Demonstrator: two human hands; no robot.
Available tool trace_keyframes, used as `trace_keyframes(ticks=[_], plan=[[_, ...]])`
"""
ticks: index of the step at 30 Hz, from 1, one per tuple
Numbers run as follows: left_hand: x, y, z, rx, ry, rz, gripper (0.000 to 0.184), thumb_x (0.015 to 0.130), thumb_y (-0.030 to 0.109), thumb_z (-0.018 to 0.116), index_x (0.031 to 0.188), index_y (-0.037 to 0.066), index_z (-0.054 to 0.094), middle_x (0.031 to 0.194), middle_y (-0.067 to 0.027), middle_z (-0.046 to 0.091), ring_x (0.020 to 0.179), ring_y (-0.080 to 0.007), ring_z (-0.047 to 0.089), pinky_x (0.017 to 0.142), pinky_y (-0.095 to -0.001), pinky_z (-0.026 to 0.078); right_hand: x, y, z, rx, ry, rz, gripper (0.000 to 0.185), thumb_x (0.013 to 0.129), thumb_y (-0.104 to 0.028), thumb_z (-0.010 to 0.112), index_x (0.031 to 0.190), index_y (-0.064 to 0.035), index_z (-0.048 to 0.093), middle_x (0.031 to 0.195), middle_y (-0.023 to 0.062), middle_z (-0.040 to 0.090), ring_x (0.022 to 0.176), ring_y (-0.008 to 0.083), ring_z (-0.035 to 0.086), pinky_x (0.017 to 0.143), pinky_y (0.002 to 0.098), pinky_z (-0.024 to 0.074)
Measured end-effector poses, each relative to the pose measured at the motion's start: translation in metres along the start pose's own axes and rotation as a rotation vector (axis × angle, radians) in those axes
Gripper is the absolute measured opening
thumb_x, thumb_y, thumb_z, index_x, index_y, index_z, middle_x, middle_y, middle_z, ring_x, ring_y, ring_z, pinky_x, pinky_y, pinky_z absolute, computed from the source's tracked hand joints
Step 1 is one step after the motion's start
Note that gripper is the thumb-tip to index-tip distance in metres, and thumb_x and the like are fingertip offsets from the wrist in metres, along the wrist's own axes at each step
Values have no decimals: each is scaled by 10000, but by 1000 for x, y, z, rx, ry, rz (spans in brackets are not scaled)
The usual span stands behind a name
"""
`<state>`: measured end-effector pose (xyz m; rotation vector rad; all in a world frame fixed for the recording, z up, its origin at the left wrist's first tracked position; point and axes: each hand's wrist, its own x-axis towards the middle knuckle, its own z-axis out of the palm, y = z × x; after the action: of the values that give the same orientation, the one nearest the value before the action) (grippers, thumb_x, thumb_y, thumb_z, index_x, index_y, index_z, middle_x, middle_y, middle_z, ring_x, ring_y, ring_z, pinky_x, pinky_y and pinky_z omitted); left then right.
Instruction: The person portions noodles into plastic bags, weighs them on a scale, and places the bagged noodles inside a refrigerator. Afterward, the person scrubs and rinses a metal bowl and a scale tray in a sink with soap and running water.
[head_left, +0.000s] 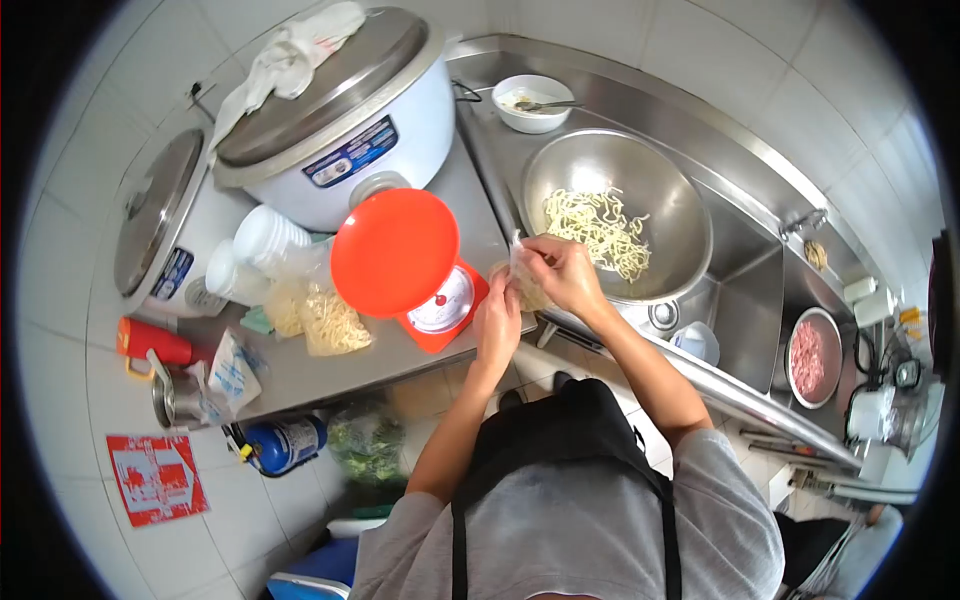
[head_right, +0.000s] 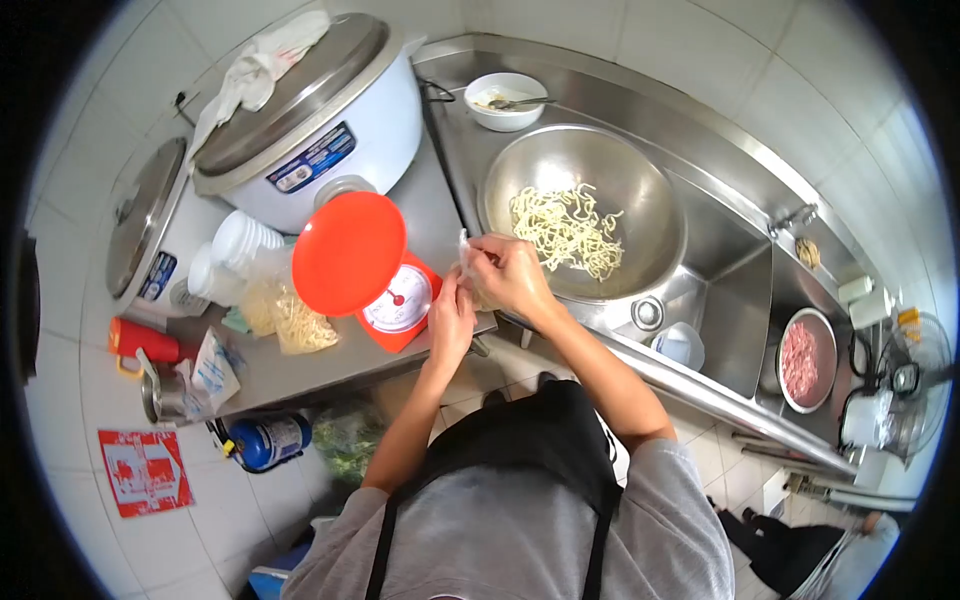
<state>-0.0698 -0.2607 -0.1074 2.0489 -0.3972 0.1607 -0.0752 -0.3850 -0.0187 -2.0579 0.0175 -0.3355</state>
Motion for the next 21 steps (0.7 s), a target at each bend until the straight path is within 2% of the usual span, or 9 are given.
trace_keyframes(ticks=[3, 5, 8, 10, 14, 16, 18, 20, 21], plan=[[-25, 17, -30, -240, 29, -92, 246, 872, 138, 505, 1084, 12, 505, 730, -122, 574, 625, -181, 557, 566, -285, 434, 0, 9, -4, -214, -143, -205, 361, 713, -99, 618, 1042, 30, 542, 979, 183, 562, 775, 278, 578, 660, 342, 469], [-54, -7, -51, -217, 337, -101, 224, 869, 122, 510, 1055, -2, 525, 775, -104, 584, 642, -161, 546, 574, -264, 431, -14, 22, 0, -280, -276, -254, 485, 676, -54, 645, 1130, 11, 487, 1079, 207, 507, 904, 386, 531, 773, 405, 439], [-55, -22, -120, -62, 810, -178, 237, 874, 146, 510, 1055, -8, 524, 905, -83, 579, 746, -157, 540, 639, -247, 433, -19, 36, 9, -294, -220, -328, 521, 678, -25, 629, 1170, -1, 460, 1088, 194, 492, 958, 372, 514, 774, 388, 449], [-34, -31, -166, 97, 944, -251, 309, 862, 199, 531, 1085, -14, 503, 970, -116, 554, 840, -199, 538, 734, -293, 429, -20, 14, 10, -227, -123, -257, 518, 696, -24, 625, 1184, 0, 452, 1064, 193, 491, 934, 357, 520, 756, 375, 450], [26, -67, -215, 694, 836, -63, 412, 800, 250, 585, 1139, 36, 485, 1015, -169, 518, 911, -317, 516, 798, -409, 396, -40, 0, 9, -139, 34, -339, 471, 730, -17, 614, 1178, 6, 472, 1019, 179, 484, 875, 309, 521, 713, 353, 446], [46, -74, -227, 727, 648, -105, 349, 797, 219, 585, 1098, 57, 519, 990, -160, 523, 894, -323, 519, 774, -399, 406, -60, -7, 14, -43, 28, -334, 351, 722, -2, 618, 1069, -16, 567, 971, 153, 500, 751, 237, 530, 615, 296, 443], [47, -86, -232, 669, 512, -106, 281, 792, 186, 586, 1043, 63, 549, 958, -147, 527, 866, -319, 522, 747, -386, 415, -76, -8, 31, -19, -41, -556, 356, 712, 0, 621, 1063, -29, 572, 940, 130, 517, 711, 201, 530, 585, 279, 449], [49, -100, -246, 525, 466, -52, 209, 788, 152, 586, 973, 55, 576, 920, -130, 530, 829, -307, 523, 716, -367, 424, -86, -26, 48, -17, -175, -642, 356, 709, 4, 615, 1061, -33, 578, 931, 118, 527, 706, 197, 525, 587, 286, 463], [45, -98, -254, 473, 483, -17, 175, 790, 132, 580, 942, 45, 576, 904, -119, 530, 805, -291, 527, 694, -351, 425, -87, -40, 58, -11, -230, -616, 385, 725, -6, 602, 1105, -41, 553, 979, 125, 524, 784, 244, 537, 666, 328, 474]])
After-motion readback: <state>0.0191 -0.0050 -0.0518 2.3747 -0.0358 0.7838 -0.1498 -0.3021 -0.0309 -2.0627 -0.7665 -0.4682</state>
